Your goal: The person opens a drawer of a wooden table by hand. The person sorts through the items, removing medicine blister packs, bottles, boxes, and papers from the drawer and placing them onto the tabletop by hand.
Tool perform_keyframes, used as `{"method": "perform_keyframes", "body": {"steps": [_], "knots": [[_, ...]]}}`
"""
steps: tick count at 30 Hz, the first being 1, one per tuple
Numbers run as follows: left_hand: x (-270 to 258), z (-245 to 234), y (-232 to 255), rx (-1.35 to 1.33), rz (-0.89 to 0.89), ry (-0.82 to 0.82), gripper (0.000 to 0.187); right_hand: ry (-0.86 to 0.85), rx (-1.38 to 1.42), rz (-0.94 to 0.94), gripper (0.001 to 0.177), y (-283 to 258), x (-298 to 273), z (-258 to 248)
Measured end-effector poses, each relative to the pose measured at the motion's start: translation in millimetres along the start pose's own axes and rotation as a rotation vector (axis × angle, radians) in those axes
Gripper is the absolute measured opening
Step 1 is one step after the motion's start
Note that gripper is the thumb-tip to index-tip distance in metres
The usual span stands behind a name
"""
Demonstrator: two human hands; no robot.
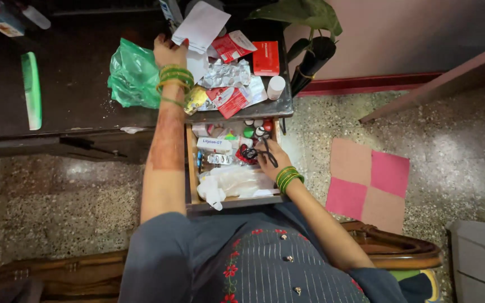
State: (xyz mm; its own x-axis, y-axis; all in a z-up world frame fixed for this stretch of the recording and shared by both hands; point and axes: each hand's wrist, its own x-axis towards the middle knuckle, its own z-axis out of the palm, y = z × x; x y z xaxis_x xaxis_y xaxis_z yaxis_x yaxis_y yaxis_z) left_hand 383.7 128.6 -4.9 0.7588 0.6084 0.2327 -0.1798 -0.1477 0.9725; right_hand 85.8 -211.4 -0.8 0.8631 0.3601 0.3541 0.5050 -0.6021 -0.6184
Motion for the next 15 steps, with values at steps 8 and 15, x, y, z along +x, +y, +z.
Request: {"method": "perform_keyframes", "body": {"steps": [8, 15], "knots": [[-155.7, -82.3, 57.0, 0.529, 0.211, -0.34, 0.027, -0.204, -0.247, -0.136, 0.023, 14.9, -5.2, 10.8], [-223.0, -111.2, 94.2, 0.656, 0.537, -0.693, 0.036, -0.178, -0.28, -0.191, 0.019, 10.0, -8.0, 8.1]]}}
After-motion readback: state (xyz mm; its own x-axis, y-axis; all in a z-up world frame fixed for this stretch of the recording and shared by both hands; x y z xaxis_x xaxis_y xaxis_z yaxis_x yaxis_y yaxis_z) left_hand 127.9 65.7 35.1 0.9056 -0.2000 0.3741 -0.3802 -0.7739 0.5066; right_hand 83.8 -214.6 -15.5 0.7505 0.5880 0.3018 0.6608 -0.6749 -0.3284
